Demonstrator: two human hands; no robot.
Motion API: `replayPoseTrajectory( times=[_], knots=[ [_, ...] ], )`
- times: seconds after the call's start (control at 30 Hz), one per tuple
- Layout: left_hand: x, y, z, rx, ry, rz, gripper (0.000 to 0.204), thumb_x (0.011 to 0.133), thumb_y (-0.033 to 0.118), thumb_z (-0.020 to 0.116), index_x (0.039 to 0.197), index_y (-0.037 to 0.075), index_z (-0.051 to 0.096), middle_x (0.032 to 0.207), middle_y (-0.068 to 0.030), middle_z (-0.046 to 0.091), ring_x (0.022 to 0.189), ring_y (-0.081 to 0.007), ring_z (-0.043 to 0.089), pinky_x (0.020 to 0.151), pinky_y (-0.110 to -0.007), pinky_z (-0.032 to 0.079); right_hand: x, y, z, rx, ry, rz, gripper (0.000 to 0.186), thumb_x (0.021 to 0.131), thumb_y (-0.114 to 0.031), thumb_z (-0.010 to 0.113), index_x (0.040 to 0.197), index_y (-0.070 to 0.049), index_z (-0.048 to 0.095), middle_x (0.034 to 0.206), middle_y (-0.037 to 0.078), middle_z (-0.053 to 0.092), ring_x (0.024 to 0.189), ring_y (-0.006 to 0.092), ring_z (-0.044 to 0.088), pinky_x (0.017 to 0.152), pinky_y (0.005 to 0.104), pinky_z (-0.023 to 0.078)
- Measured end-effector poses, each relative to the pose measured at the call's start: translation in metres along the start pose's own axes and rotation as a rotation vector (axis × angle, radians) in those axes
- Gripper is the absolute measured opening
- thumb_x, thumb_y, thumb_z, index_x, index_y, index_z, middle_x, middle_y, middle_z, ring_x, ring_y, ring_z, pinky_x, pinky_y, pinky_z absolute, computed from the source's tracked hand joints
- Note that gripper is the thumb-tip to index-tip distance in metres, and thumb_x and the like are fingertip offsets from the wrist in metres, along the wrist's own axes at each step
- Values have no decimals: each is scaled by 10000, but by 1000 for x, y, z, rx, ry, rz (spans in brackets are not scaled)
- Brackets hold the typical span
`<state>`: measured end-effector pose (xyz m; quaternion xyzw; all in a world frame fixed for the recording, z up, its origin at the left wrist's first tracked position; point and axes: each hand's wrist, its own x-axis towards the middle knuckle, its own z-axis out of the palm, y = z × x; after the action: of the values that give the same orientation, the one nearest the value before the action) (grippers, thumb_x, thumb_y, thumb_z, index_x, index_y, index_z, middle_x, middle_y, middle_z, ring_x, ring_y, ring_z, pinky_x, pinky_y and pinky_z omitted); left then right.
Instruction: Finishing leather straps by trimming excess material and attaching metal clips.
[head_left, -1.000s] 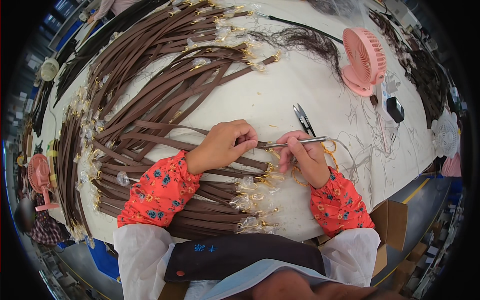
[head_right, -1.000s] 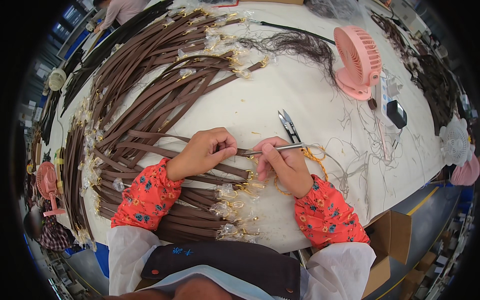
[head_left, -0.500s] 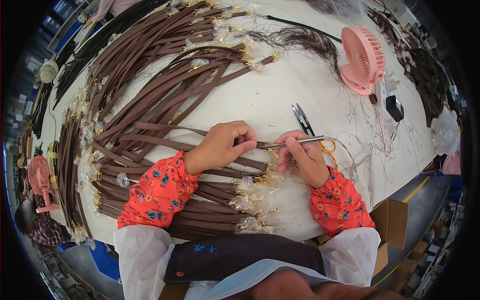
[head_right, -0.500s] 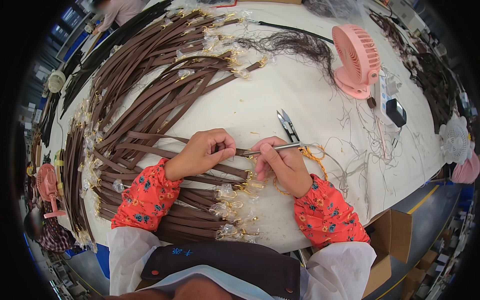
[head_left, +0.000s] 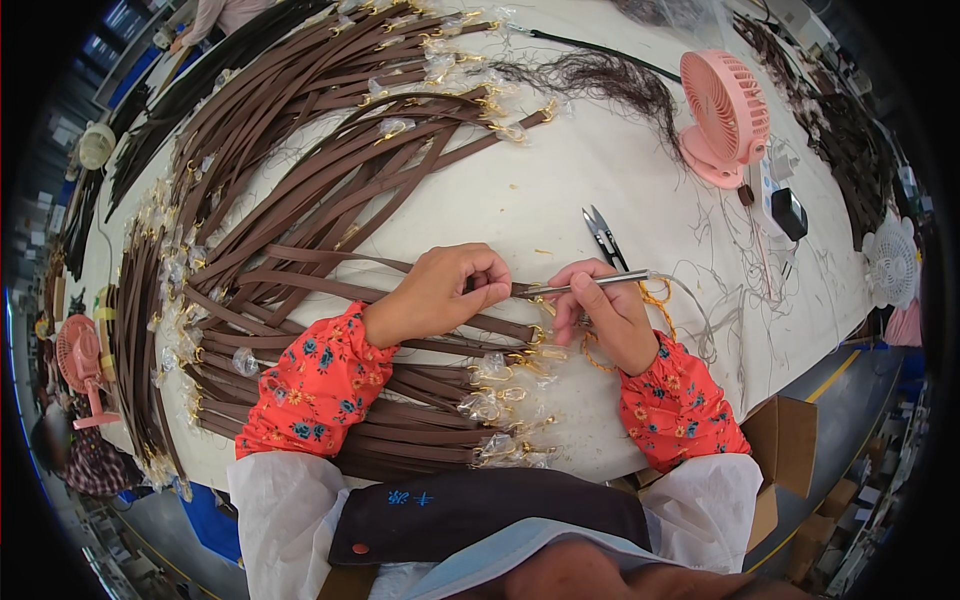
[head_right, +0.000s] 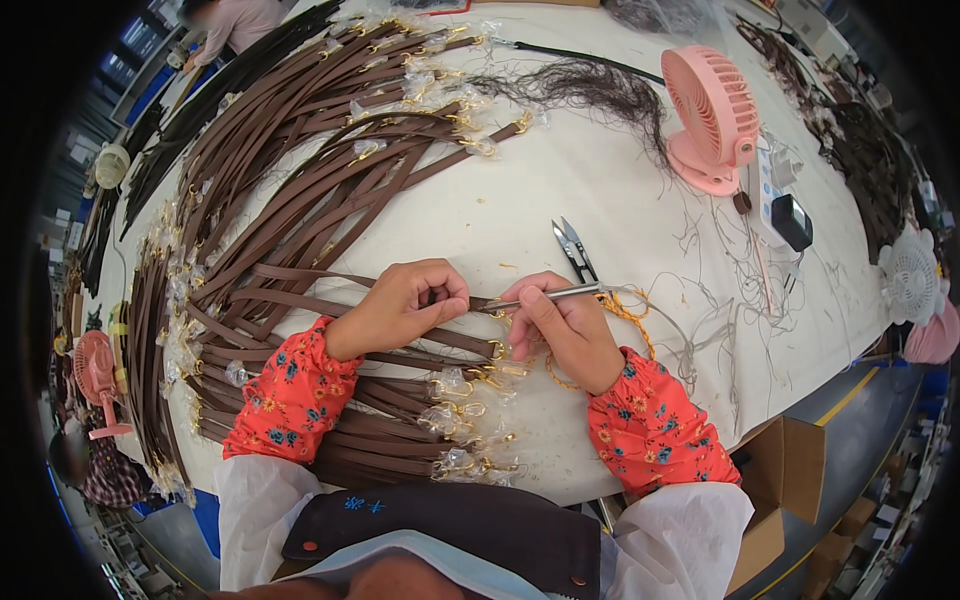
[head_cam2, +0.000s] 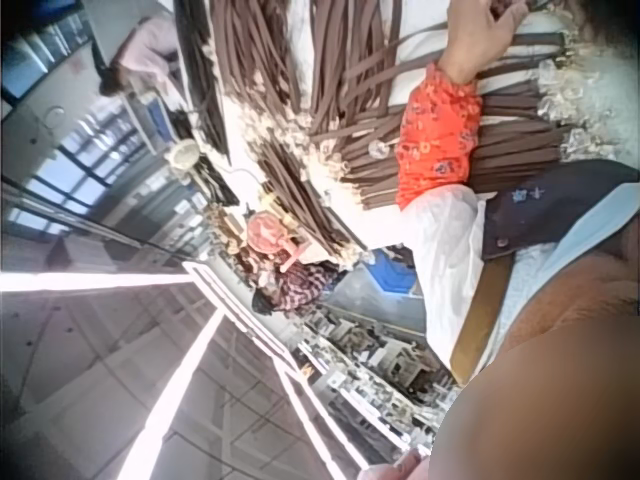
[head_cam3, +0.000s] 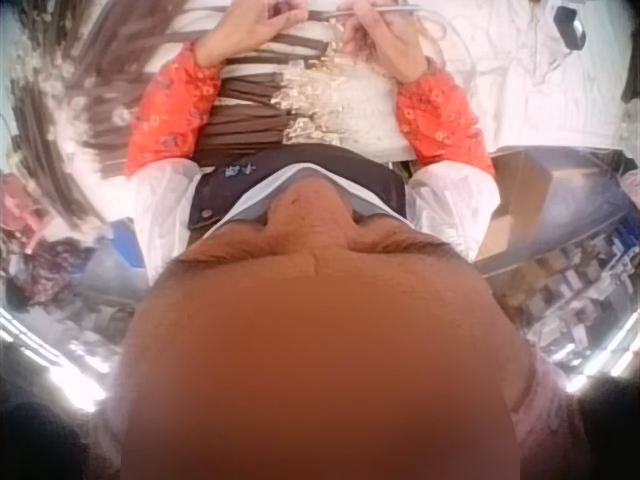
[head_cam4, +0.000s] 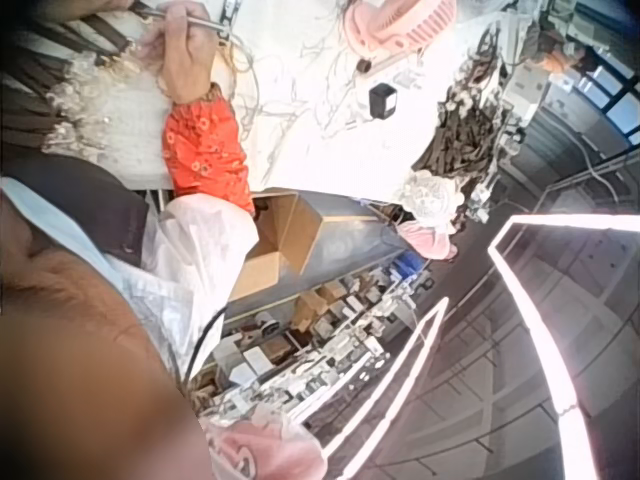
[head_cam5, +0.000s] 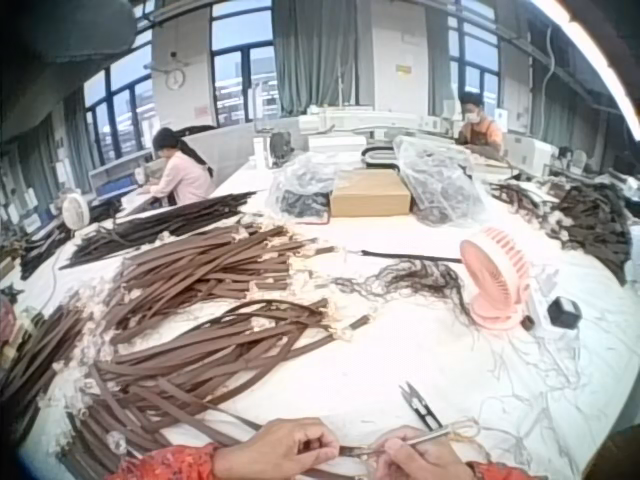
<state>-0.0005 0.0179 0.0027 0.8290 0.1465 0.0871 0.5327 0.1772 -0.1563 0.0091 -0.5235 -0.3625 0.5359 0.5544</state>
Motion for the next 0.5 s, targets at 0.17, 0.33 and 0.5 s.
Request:
replayPoseTrajectory(
  times=[0.17,0.33,0.5],
  knots=[
    [0,0,-1,-1,-12,13,92,875,118,678,885,30,652,758,-58,617,621,-132,543,581,-282,445,1,2,0,0,10,-46,345,1054,-313,424,1105,8,540,791,63,623,663,118,609,618,237,495],
    [0,0,-2,49,-35,41,93,872,133,678,882,42,666,774,-58,628,643,-146,571,589,-288,457,1,0,1,1,19,-42,343,1054,-307,427,1116,12,538,806,66,622,669,123,609,627,240,490],
    [0,3,-3,66,-46,46,96,869,145,680,879,50,669,781,-56,630,651,-150,572,585,-288,460,2,-1,1,-4,31,-36,347,1053,-308,430,1125,14,539,811,70,621,670,125,610,626,239,489]
  ],
)
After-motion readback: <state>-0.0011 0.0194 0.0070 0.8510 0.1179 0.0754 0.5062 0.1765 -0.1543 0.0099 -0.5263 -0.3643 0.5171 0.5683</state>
